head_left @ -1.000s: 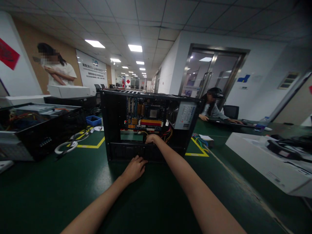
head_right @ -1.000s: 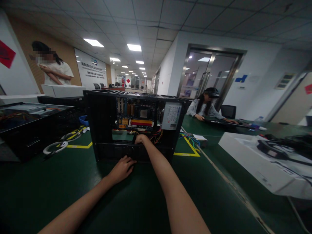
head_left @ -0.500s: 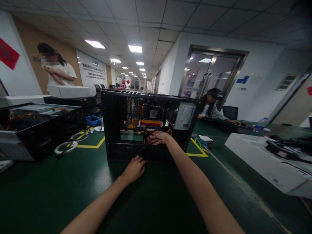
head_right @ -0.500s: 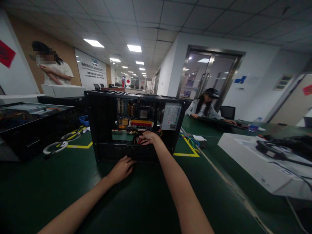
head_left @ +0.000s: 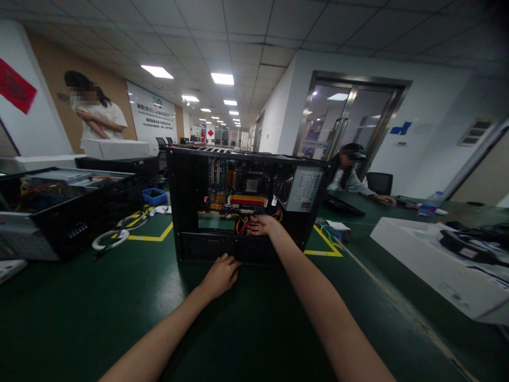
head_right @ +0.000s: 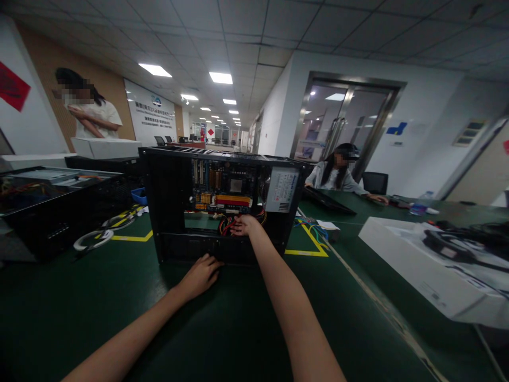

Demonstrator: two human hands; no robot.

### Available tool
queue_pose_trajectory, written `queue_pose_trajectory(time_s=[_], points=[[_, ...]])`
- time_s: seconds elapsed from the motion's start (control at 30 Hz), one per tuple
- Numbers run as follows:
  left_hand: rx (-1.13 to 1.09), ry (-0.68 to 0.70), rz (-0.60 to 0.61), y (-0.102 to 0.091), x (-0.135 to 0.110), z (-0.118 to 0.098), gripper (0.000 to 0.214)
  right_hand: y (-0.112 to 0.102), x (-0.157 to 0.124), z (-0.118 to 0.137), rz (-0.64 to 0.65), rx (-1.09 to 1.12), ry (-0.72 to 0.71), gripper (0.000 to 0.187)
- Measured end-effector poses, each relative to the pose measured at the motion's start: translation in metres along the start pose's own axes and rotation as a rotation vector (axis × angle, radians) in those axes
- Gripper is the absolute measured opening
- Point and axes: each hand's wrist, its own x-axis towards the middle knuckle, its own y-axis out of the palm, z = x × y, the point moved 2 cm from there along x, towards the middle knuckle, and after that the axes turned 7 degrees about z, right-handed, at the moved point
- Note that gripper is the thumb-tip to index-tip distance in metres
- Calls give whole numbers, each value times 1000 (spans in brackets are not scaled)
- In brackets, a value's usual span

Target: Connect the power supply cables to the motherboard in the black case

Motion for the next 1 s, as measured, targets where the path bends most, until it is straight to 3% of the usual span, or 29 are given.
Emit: queue_pose_trajectory(time_s=[0.23, 1.0], points=[[0, 2, 9, 0, 0, 0, 29, -2, 16, 4, 14, 97, 35, 14], [-3, -8, 23, 0, 0, 0, 30, -1, 15, 6, -9, 83, 61, 13]])
